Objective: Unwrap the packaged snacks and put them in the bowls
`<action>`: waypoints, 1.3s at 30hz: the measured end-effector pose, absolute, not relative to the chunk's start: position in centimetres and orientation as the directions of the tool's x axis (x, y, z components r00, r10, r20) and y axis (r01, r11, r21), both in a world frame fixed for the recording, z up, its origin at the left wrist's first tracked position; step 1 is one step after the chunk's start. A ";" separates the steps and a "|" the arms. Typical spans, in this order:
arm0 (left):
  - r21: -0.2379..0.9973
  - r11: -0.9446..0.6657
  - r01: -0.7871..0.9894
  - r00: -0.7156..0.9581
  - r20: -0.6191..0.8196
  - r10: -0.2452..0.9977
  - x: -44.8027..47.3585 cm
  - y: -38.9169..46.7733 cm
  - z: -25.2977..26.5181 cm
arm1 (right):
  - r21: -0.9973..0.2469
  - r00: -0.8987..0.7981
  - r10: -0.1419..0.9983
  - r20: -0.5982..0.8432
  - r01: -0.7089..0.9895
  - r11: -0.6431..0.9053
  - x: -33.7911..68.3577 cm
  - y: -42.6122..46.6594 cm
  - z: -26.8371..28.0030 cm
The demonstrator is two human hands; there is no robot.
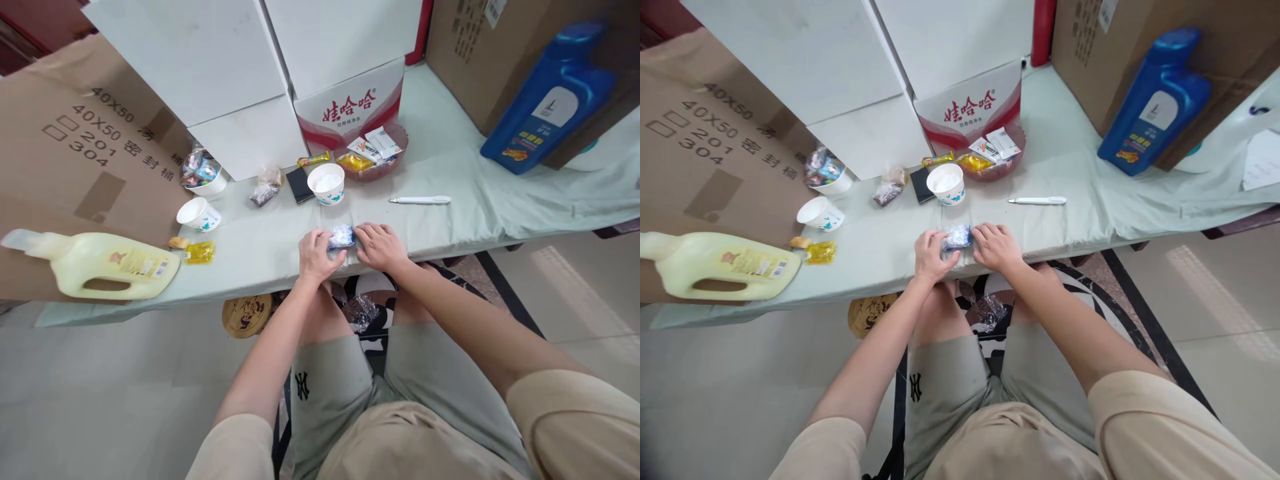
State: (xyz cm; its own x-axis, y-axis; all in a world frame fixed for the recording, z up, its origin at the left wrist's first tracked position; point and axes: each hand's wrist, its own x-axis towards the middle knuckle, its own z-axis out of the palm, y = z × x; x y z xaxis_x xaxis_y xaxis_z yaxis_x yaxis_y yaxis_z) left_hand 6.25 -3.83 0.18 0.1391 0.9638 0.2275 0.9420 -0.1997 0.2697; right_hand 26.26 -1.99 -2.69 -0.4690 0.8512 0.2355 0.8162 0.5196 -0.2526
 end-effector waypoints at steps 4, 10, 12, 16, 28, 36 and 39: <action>0.349 -0.128 0.928 0.064 0.189 0.980 9.8 -3.1 1.2 | -0.255 -0.467 0.853 0.232 0.817 0.516 26.2 -1.9 -2.8; 0.690 0.055 0.722 -0.147 0.075 0.986 10.6 -0.8 1.1 | -0.270 -0.452 0.863 0.227 0.822 0.502 26.2 -2.0 -2.3; 0.879 0.122 0.462 -0.194 -0.034 0.980 9.9 -0.3 1.1 | -0.276 -0.445 0.869 0.214 0.826 0.491 26.2 -2.0 -2.2; 0.972 0.210 -0.103 -0.255 -0.230 0.939 7.7 0.0 1.3 | -0.291 -0.416 0.886 0.205 0.838 0.461 26.2 -2.0 -2.4; 0.557 0.255 0.790 -0.389 0.135 0.911 2.0 -2.5 -1.3 | -0.299 -0.406 0.879 0.250 0.831 0.469 26.4 -1.9 -2.8; 0.399 0.208 0.893 -0.278 0.127 0.952 3.2 -3.0 -1.9 | -0.412 -0.249 0.914 0.320 0.832 0.370 25.3 -1.4 -1.4; 0.392 0.192 0.900 -0.264 0.138 0.955 3.1 -3.1 -1.9 | -0.377 -0.276 0.903 0.329 0.838 0.394 22.7 -1.5 -0.4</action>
State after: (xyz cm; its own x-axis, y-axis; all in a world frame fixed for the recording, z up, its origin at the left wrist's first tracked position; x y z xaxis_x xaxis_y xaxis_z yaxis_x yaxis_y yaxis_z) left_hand 3.08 -3.05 -1.92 -0.2637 0.9546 0.1383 0.8997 0.1917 0.3922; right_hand 22.74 -1.49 -0.41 -0.2765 0.9030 0.3289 0.8382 0.3940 -0.3772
